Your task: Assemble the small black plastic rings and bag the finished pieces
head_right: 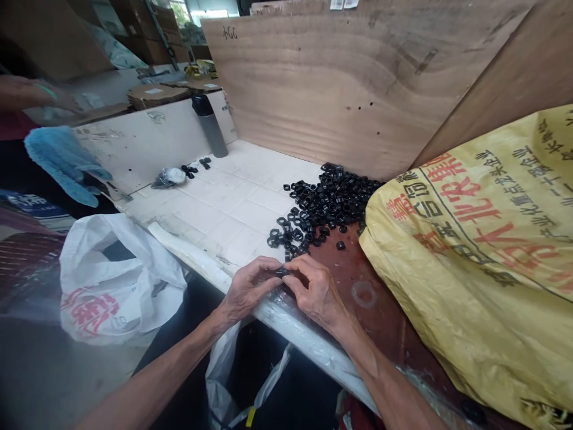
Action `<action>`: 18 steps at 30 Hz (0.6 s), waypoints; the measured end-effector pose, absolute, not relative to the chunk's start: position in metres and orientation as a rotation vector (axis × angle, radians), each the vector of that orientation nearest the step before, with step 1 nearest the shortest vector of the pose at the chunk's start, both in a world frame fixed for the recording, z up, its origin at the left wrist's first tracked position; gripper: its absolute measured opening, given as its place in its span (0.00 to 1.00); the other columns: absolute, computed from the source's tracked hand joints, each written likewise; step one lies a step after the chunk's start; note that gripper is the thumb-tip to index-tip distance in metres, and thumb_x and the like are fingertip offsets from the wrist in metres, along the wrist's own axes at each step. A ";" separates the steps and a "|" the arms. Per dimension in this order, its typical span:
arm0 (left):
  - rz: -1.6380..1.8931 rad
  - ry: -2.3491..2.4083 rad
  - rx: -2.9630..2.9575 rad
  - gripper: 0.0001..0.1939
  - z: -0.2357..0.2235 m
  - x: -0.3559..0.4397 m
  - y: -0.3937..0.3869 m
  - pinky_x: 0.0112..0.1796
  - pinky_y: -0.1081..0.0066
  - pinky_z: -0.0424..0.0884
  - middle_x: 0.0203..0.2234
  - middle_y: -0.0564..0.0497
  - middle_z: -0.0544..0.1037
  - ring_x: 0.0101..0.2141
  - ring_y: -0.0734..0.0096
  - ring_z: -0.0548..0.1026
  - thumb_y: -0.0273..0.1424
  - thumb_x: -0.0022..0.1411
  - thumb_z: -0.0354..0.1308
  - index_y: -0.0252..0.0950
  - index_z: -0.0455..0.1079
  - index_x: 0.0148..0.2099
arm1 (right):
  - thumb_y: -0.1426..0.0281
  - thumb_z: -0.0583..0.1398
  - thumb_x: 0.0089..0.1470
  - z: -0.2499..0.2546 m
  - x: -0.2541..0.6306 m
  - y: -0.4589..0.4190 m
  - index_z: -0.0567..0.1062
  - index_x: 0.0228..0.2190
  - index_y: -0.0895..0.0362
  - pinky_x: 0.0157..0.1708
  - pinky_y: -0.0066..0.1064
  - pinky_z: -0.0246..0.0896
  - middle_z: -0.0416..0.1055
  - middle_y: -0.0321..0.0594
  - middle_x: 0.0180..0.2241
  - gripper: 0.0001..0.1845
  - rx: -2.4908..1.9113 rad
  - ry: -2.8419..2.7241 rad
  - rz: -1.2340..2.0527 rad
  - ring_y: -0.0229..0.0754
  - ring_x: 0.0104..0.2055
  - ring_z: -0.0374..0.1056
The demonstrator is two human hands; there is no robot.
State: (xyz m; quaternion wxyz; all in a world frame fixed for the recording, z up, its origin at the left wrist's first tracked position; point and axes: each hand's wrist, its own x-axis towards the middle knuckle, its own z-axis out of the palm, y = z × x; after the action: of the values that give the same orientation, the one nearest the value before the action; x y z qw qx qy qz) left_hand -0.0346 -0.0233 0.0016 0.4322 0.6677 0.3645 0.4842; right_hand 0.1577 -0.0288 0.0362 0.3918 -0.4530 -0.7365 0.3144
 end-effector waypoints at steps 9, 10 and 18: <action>1.226 0.923 1.673 0.10 0.001 -0.035 -0.022 0.44 0.67 0.77 0.42 0.46 0.76 0.42 0.67 0.77 0.30 0.62 0.63 0.36 0.73 0.46 | 0.71 0.60 0.57 0.032 0.152 -0.030 0.76 0.37 0.55 0.35 0.29 0.65 0.74 0.37 0.33 0.05 -1.261 -1.795 0.822 0.40 0.33 0.70; 1.228 0.931 1.663 0.10 0.003 -0.035 -0.023 0.44 0.66 0.77 0.41 0.46 0.77 0.42 0.67 0.77 0.30 0.61 0.63 0.36 0.74 0.46 | 0.70 0.60 0.58 0.033 0.151 -0.031 0.76 0.37 0.55 0.34 0.28 0.65 0.74 0.37 0.32 0.05 -1.270 -1.793 0.822 0.40 0.32 0.70; 1.263 0.972 1.569 0.15 0.002 -0.032 -0.025 0.37 0.71 0.75 0.36 0.45 0.78 0.35 0.67 0.77 0.37 0.55 0.68 0.33 0.77 0.42 | 0.67 0.60 0.56 0.001 0.159 -0.020 0.79 0.35 0.52 0.36 0.19 0.71 0.79 0.36 0.34 0.07 -1.061 -1.837 0.568 0.39 0.35 0.77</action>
State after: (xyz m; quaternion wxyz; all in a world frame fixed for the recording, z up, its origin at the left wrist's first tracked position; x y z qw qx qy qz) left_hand -0.0321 -0.0253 0.0020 0.4374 0.6308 0.3910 0.5078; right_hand 0.1587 -0.0195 0.0009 0.4552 -0.4301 -0.7448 0.2303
